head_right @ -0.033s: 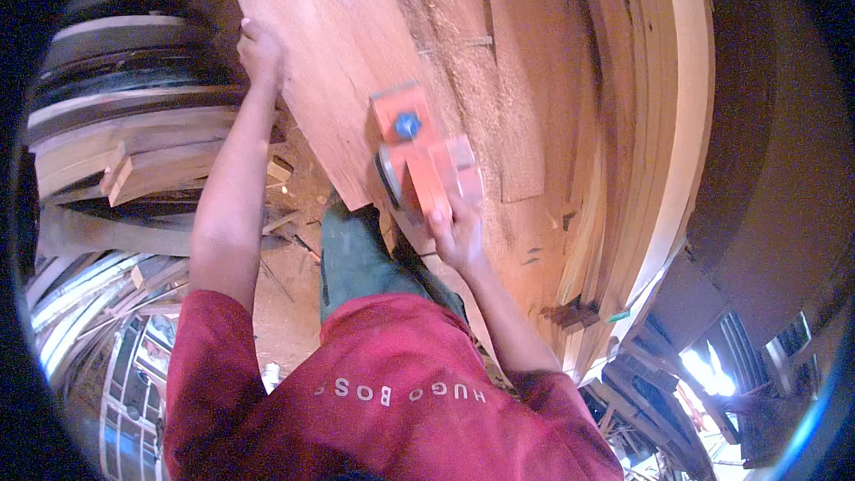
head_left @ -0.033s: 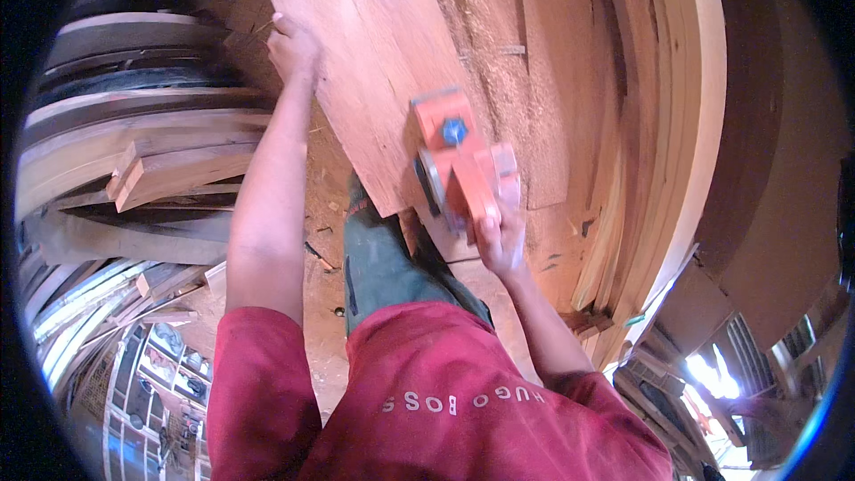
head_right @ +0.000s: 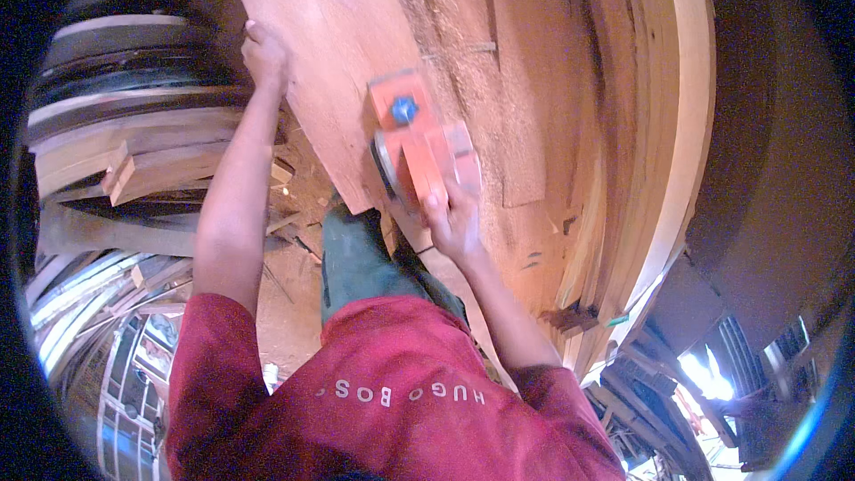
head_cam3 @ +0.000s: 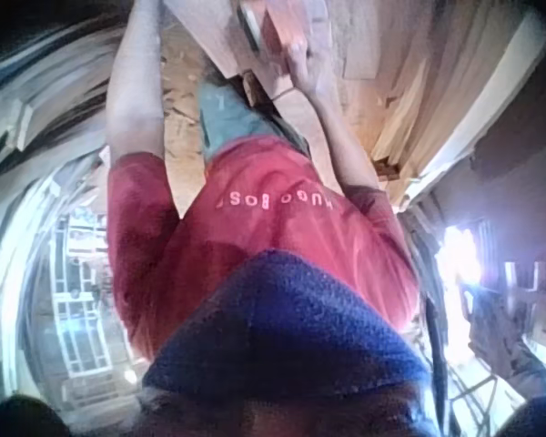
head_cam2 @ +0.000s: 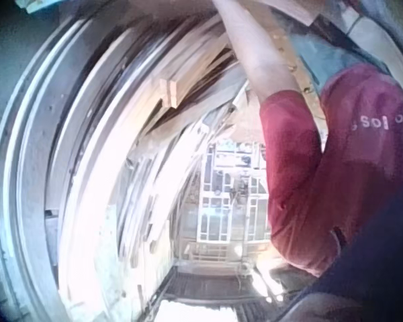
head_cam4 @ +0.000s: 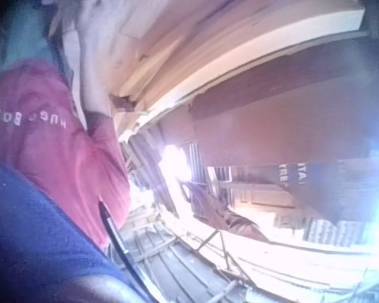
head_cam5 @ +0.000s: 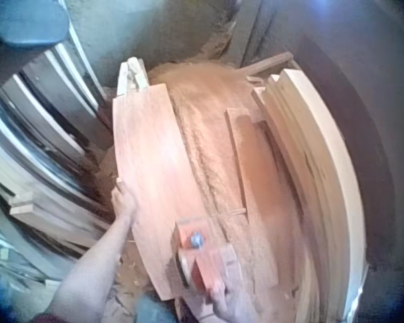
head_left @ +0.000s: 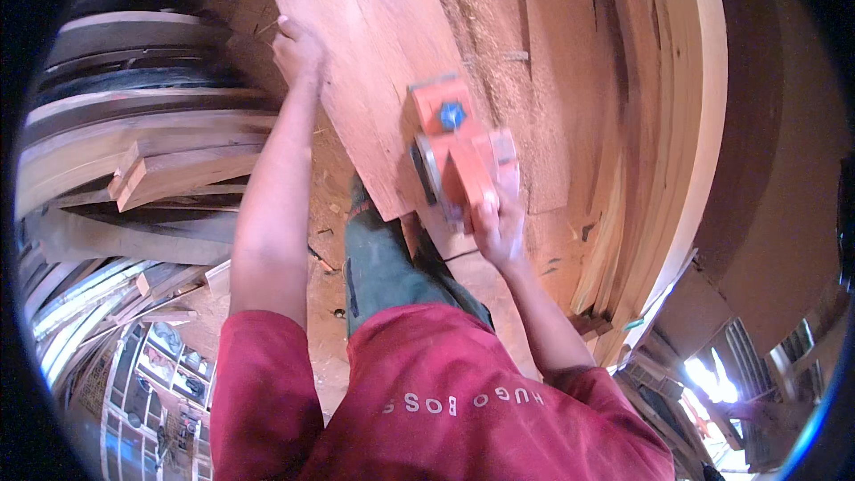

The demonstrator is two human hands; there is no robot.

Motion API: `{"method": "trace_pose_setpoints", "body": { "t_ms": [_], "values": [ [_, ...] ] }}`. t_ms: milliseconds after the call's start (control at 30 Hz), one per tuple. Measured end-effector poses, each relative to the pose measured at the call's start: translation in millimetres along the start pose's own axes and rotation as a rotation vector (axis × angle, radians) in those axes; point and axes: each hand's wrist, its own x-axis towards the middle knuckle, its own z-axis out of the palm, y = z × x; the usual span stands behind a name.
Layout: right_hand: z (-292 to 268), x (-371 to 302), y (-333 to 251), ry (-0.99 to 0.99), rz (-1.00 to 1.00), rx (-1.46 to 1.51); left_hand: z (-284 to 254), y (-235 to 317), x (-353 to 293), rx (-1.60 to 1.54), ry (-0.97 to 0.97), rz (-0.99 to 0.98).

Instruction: The person picks up wooden planks from a pile, positions them on a workbench, and smooths their surfaces using an electric sander. The person flips the planks to sand both sides and then places the finished pieces aside.

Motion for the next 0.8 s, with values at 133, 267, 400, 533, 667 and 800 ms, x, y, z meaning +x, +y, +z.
{"method": "trace_pose_setpoints", "body": {
  "t_ms": [133, 267, 400, 533, 667, 800],
  "values": [
    [34.9, 111.6, -75.3, 0.061, -0.135, -0.061, -4.8, 3.5, -0.3, 0.039, -0.002, -0.044],
    [74.5, 247.1, -148.1, 0.164, -0.46, -0.143, -13.0, 12.9, -6.5, -0.055, -0.087, -0.061],
    [110.3, 341.8, -200.3, 0.17, -0.472, -0.205, -13.4, 12.8, -8.0, -0.068, -0.012, -0.008],
    [127.5, 407.2, -278.5, 0.098, -0.458, -0.065, -10.1, 14.5, -5.4, -0.125, -0.005, -0.01],
    [121.6, 436.5, -284.7, 0.193, -0.636, -0.123, -12.2, 31.6, -6.8, -0.207, -0.095, -0.02],
    [117.1, 362.6, -232.2, -0.085, -0.404, 0.192, 0.6, -0.9, 3.5, -0.243, 0.012, -0.085]
  ]
}}
